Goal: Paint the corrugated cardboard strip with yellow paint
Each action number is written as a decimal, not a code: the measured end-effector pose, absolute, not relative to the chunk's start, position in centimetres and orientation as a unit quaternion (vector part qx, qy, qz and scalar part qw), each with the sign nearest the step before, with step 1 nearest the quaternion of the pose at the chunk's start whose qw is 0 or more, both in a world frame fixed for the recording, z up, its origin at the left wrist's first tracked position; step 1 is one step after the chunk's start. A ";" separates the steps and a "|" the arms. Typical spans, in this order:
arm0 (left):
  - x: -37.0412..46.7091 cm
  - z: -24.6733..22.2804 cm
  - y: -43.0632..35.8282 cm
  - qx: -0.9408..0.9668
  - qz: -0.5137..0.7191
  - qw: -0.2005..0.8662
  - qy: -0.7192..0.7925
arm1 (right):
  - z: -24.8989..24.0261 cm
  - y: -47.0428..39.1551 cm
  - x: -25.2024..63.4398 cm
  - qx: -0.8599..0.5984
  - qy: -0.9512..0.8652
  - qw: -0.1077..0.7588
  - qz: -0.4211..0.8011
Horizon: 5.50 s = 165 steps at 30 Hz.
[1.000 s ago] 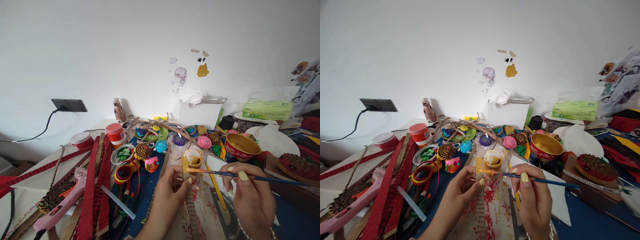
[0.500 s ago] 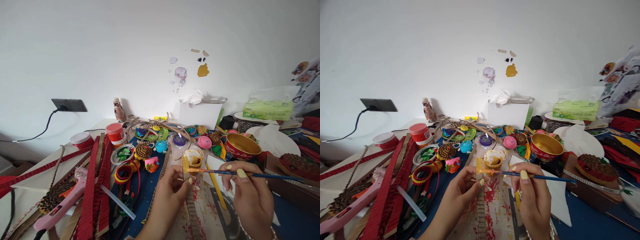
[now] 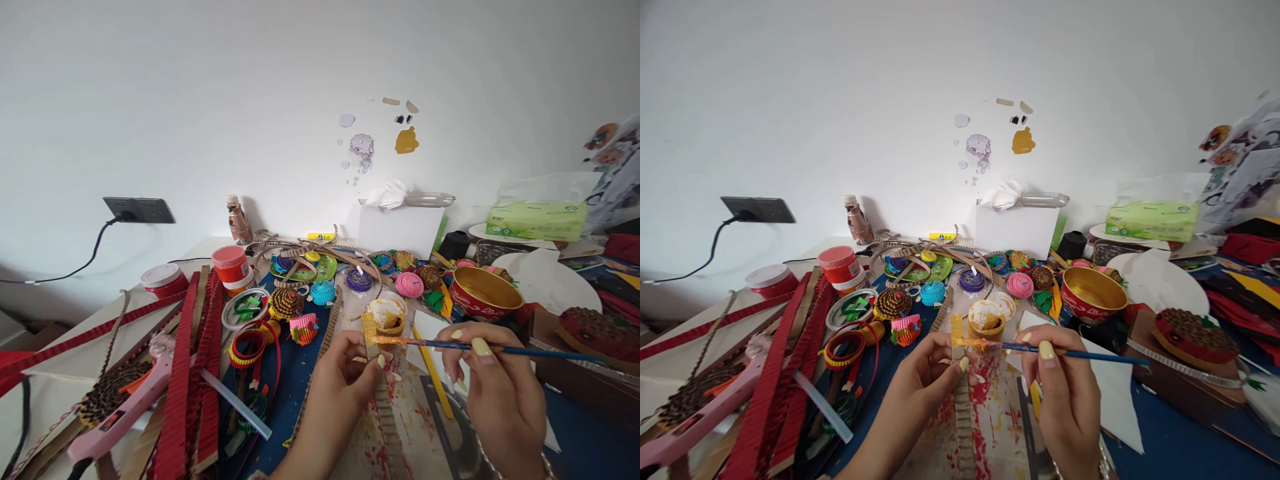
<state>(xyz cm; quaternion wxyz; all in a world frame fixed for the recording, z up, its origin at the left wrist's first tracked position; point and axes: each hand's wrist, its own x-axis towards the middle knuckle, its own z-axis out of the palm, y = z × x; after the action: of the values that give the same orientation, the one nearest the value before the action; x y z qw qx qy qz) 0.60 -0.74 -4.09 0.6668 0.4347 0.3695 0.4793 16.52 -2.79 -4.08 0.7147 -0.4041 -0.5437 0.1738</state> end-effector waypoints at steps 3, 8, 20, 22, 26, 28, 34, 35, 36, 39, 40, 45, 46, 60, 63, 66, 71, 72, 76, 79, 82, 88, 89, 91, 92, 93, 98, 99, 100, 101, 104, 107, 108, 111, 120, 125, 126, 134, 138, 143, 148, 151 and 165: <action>0.6 -4.7 -0.7 0.443 0.486 0.663 0.357 | -4.1 -2.7 16.6 -0.408 -0.541 0.712 0.182; 0.5 -4.7 -0.7 0.458 0.487 0.650 0.362 | -3.9 -2.6 16.6 -0.429 -0.517 0.710 0.209; 0.6 -3.4 -0.8 0.436 0.473 0.667 0.376 | -3.8 -2.4 16.7 -0.455 -0.476 0.709 0.253; 0.6 -3.3 -0.8 0.432 0.474 0.670 0.375 | -4.0 -2.4 16.7 -0.446 -0.489 0.711 0.237; 0.6 -3.1 -0.8 0.429 0.476 0.671 0.373 | -4.1 -2.6 16.7 -0.425 -0.533 0.708 0.188; 0.6 -3.1 -0.7 0.427 0.476 0.672 0.372 | -4.1 -2.7 16.7 -0.420 -0.545 0.704 0.178; 0.7 -4.3 -0.7 0.428 0.490 0.675 0.348 | -4.0 -2.9 16.5 -0.411 -0.551 0.700 0.193; 0.8 -4.5 -0.7 0.428 0.492 0.675 0.344 | -3.9 -2.9 16.5 -0.413 -0.550 0.699 0.195; 0.8 -4.6 -0.7 0.429 0.493 0.675 0.342 | -3.9 -2.9 16.5 -0.416 -0.548 0.698 0.197; 0.7 -4.2 -0.8 0.430 0.483 0.676 0.353 | -3.8 -2.8 16.5 -0.413 -0.535 0.710 0.197; 0.6 -4.0 -0.8 0.430 0.479 0.677 0.358 | -3.7 -2.7 16.5 -0.411 -0.531 0.714 0.197; 0.5 -3.1 -0.8 0.429 0.471 0.680 0.363 | -3.8 -2.8 16.5 -0.414 -0.524 0.719 0.192; 0.5 -3.1 -0.8 0.429 0.470 0.680 0.365 | -3.8 -2.8 16.5 -0.415 -0.525 0.718 0.192; 0.5 -3.5 -0.7 0.431 0.471 0.674 0.372 | -3.7 -2.9 16.3 -0.405 -0.496 0.742 0.199; 0.4 -3.6 -0.7 0.435 0.472 0.672 0.369 | -3.8 -3.0 16.3 -0.396 -0.506 0.746 0.177; 0.4 -3.7 -0.7 0.436 0.470 0.673 0.369 | -3.8 -3.0 16.2 -0.391 -0.514 0.746 0.164; 0.5 -3.5 -0.7 0.431 0.472 0.677 0.364 | -3.6 -2.9 16.2 -0.390 -0.520 0.742 0.163; 0.5 -3.5 -0.7 0.429 0.473 0.677 0.367 | -3.5 -2.9 16.2 -0.390 -0.522 0.741 0.163; 0.5 -4.0 -0.6 0.431 0.483 0.670 0.362 | -3.5 -3.1 16.2 -0.393 -0.531 0.731 0.172; 0.4 -4.4 -0.6 0.437 0.492 0.666 0.350 | -3.7 -3.0 16.3 -0.398 -0.527 0.732 0.168; 0.3 -4.5 -0.6 0.435 0.488 0.669 0.354 | -3.9 -2.9 16.3 -0.402 -0.508 0.745 0.160; 0.6 -4.7 -0.5 0.438 0.494 0.666 0.348 | -3.9 -2.9 16.4 -0.396 -0.520 0.741 0.156; 0.6 -4.7 -0.5 0.439 0.494 0.664 0.349 | -3.8 -2.9 16.4 -0.399 -0.522 0.738 0.155; 0.6 -4.6 -0.6 0.441 0.494 0.662 0.350 | -3.8 -2.9 16.4 -0.405 -0.519 0.737 0.156; 0.6 -4.6 -0.6 0.440 0.494 0.662 0.351 | -3.7 -3.0 16.4 -0.406 -0.514 0.739 0.157; 0.6 -4.5 -0.6 0.439 0.493 0.663 0.354 | -3.7 -3.0 16.4 -0.406 -0.507 0.744 0.157; 0.5 -4.6 -0.6 0.441 0.491 0.662 0.357 | -3.6 -3.0 16.5 -0.399 -0.509 0.746 0.160; 0.5 -4.7 -0.6 0.442 0.491 0.662 0.355 | -3.6 -3.0 16.5 -0.402 -0.507 0.745 0.161; 0.4 -4.9 -0.6 0.442 0.492 0.662 0.352 | -3.6 -3.0 16.5 -0.407 -0.501 0.746 0.163; 0.4 -5.0 -0.7 0.444 0.491 0.662 0.351 | -3.6 -3.0 16.4 -0.412 -0.492 0.748 0.167; 0.4 -5.2 -0.7 0.446 0.491 0.658 0.356 | -3.6 -3.0 16.4 -0.415 -0.485 0.748 0.182; 0.5 -4.7 -0.7 0.441 0.488 0.659 0.364 | -3.5 -3.0 16.3 -0.417 -0.501 0.736 0.182; 0.6 -4.5 -0.7 0.439 0.485 0.663 0.365 | -3.5 -3.0 16.3 -0.420 -0.506 0.732 0.182; 0.6 -3.9 -0.6 0.434 0.473 0.670 0.373 | -3.5 -2.9 16.3 -0.426 -0.518 0.721 0.176; 0.6 -4.1 -0.8 0.436 0.480 0.666 0.368 | -3.7 -3.0 16.1 -0.439 -0.496 0.731 0.167; 0.5 -3.7 -0.7 0.435 0.475 0.667 0.376 | -3.6 -3.0 16.1 -0.429 -0.458 0.760 0.172; 0.5 -3.9 -0.7 0.436 0.479 0.665 0.371 | -3.6 -3.0 16.1 -0.425 -0.468 0.756 0.171; 0.6 -5.1 -0.6 0.437 0.491 0.665 0.355 | -3.7 -3.0 16.1 -0.433 -0.506 0.730 0.150; 0.5 -5.0 -0.6 0.443 0.487 0.662 0.358 | -3.6 -3.1 16.1 -0.438 -0.462 0.756 0.153; 0.5 -5.1 -0.6 0.446 0.483 0.662 0.360 | -3.7 -3.0 16.2 -0.413 -0.535 0.724 0.137; 0.6 -5.2 -0.6 0.444 0.486 0.664 0.355 | -3.8 -3.1 16.3 -0.425 -0.538 0.715 0.137; 0.6 -5.2 -0.6 0.441 0.491 0.665 0.349 | -3.9 -3.1 16.3 -0.432 -0.503 0.736 0.136; 0.6 -5.1 -0.5 0.444 0.494 0.661 0.348 | -4.0 -3.2 16.3 -0.432 -0.523 0.727 0.110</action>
<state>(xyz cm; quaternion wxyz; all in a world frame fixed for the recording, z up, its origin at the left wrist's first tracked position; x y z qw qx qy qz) 0.55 -0.50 -5.06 0.6613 0.4443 0.3482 0.4940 16.27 -3.15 -3.98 0.7265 -0.4321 -0.5229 0.1097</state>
